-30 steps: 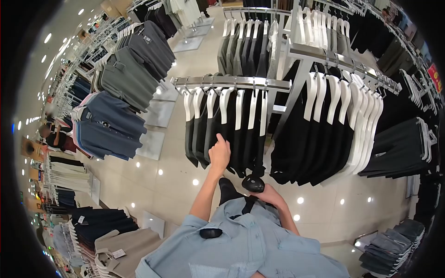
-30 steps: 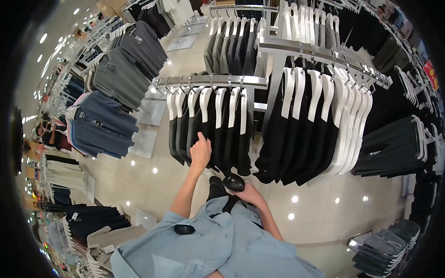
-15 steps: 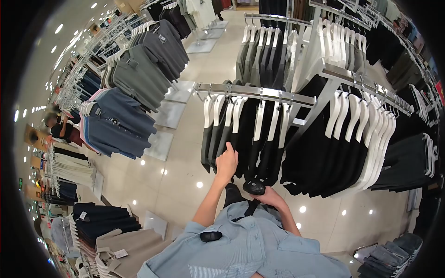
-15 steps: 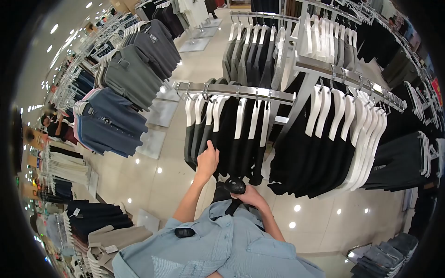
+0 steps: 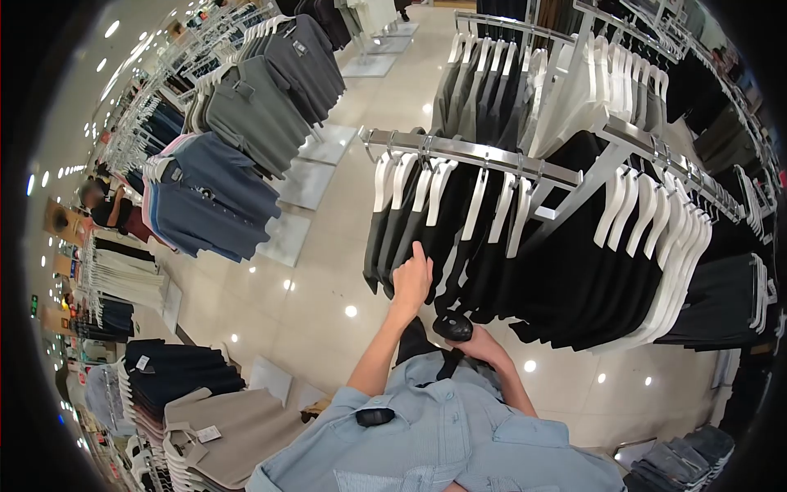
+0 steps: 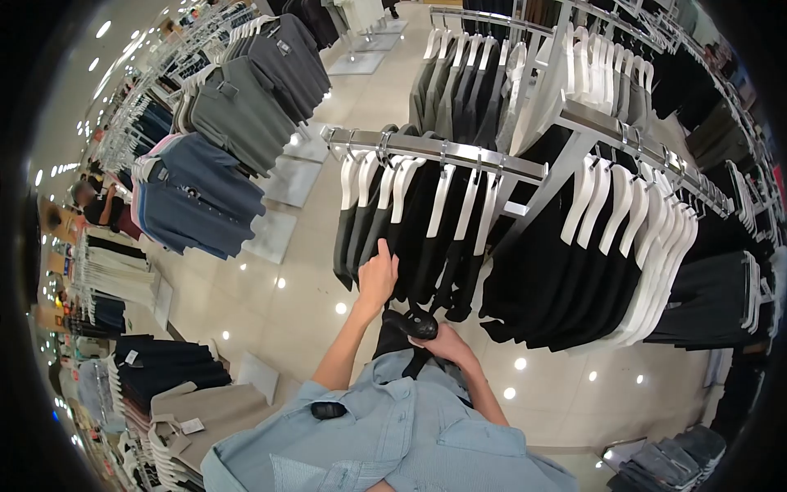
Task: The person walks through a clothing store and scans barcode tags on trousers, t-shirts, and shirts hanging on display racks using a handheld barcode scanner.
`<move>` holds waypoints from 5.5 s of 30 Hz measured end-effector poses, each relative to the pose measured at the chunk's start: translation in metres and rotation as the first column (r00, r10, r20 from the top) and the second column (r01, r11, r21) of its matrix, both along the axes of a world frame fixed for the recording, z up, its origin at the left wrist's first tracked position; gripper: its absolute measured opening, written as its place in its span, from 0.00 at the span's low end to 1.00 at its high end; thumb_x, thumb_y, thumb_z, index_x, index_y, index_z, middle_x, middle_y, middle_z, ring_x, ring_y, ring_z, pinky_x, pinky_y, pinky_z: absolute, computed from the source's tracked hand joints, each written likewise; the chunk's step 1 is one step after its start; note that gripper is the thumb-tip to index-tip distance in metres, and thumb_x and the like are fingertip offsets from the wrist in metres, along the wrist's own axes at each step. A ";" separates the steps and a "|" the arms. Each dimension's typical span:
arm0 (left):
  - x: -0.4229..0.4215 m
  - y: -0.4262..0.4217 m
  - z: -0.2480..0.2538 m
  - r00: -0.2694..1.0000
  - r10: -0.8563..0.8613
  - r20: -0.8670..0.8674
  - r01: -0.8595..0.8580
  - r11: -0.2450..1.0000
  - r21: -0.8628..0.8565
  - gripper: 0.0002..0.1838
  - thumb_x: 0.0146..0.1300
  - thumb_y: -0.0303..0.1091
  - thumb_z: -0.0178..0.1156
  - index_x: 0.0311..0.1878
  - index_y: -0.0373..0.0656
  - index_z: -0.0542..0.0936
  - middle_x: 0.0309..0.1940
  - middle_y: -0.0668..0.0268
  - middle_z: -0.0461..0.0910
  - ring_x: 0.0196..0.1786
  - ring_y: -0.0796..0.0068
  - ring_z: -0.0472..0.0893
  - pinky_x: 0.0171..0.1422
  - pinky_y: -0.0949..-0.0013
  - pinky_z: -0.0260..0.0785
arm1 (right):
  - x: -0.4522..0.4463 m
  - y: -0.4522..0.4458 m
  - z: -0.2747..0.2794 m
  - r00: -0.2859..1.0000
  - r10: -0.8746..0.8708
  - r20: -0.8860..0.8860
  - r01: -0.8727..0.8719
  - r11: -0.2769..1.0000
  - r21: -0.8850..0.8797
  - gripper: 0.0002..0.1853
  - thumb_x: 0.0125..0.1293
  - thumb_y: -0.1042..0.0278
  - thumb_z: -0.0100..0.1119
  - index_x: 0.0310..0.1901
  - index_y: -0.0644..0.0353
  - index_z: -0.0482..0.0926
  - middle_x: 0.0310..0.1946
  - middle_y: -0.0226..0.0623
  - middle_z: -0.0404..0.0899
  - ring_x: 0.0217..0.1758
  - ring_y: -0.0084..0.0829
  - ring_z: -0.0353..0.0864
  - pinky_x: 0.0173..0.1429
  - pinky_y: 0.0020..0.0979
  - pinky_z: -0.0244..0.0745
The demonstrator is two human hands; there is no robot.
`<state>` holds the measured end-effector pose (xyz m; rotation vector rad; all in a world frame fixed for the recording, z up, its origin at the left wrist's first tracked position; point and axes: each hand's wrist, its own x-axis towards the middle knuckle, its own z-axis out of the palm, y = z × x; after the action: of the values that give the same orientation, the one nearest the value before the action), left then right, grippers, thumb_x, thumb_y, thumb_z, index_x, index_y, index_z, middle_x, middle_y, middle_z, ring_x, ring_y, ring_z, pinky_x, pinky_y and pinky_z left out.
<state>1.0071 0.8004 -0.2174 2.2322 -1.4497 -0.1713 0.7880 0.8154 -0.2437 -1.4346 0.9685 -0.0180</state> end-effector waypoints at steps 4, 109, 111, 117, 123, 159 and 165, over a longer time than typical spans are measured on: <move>-0.008 -0.001 -0.001 1.000 0.019 -0.014 -0.019 1.000 -0.005 0.20 0.69 0.34 0.56 0.55 0.29 0.66 0.19 0.48 0.79 0.24 0.43 0.80 0.28 0.47 0.72 | -0.011 0.003 0.011 0.999 -0.018 0.050 0.019 1.000 -0.023 0.17 0.55 0.56 0.71 0.35 0.64 0.83 0.23 0.28 0.78 0.22 0.21 0.71 0.30 0.29 0.69; 0.012 -0.029 0.051 0.962 0.127 -0.241 -0.150 0.986 -0.076 0.17 0.63 0.42 0.59 0.36 0.32 0.75 0.26 0.43 0.79 0.37 0.37 0.79 0.40 0.46 0.70 | -0.042 0.007 0.014 1.000 0.018 0.018 -0.017 0.999 -0.048 0.18 0.56 0.54 0.72 0.30 0.62 0.81 0.19 0.27 0.74 0.22 0.19 0.70 0.28 0.28 0.65; 0.012 -0.022 0.050 0.961 0.133 -0.242 -0.163 0.981 -0.109 0.17 0.63 0.41 0.59 0.36 0.32 0.76 0.26 0.44 0.79 0.36 0.37 0.80 0.40 0.47 0.70 | -0.043 0.008 0.010 0.999 0.033 0.027 -0.032 0.998 -0.047 0.18 0.55 0.53 0.72 0.31 0.62 0.80 0.19 0.27 0.74 0.23 0.20 0.70 0.29 0.28 0.66; 0.017 0.022 0.041 0.903 0.023 -0.429 -0.141 0.960 -0.244 0.15 0.64 0.38 0.60 0.43 0.32 0.80 0.26 0.52 0.81 0.31 0.58 0.79 0.39 0.59 0.71 | -0.046 0.009 0.005 0.995 0.088 -0.039 -0.089 0.996 -0.021 0.19 0.55 0.53 0.72 0.33 0.63 0.82 0.20 0.28 0.75 0.22 0.21 0.70 0.29 0.29 0.67; 0.015 0.087 0.061 0.707 0.021 -0.707 -0.167 0.976 -0.139 0.13 0.66 0.34 0.61 0.45 0.31 0.81 0.31 0.69 0.82 0.35 0.83 0.76 0.41 0.73 0.70 | -0.037 0.012 0.006 0.990 0.128 0.060 -0.128 0.992 -0.003 0.20 0.55 0.54 0.72 0.38 0.65 0.83 0.23 0.30 0.78 0.25 0.22 0.72 0.32 0.29 0.70; 0.010 0.212 0.139 0.910 0.319 -0.266 -0.286 0.945 0.159 0.12 0.60 0.36 0.65 0.38 0.37 0.77 0.24 0.51 0.73 0.27 0.52 0.70 0.35 0.62 0.66 | -0.012 0.017 -0.007 0.966 0.207 0.155 -0.213 0.977 0.027 0.23 0.55 0.56 0.72 0.45 0.66 0.82 0.34 0.39 0.85 0.39 0.27 0.82 0.49 0.33 0.76; 0.009 0.234 0.169 0.935 0.353 -0.047 -0.353 0.936 0.004 0.14 0.54 0.29 0.66 0.45 0.45 0.82 0.32 0.58 0.79 0.34 0.55 0.78 0.39 0.59 0.70 | -0.001 0.030 -0.007 0.942 0.318 0.106 -0.326 0.943 0.069 0.23 0.56 0.56 0.72 0.46 0.65 0.83 0.36 0.40 0.86 0.42 0.28 0.83 0.50 0.32 0.76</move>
<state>1.0159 1.0349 -0.0488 2.4224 -0.9994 -0.1011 0.7865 0.8452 -0.2510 -1.4848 0.6409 0.1947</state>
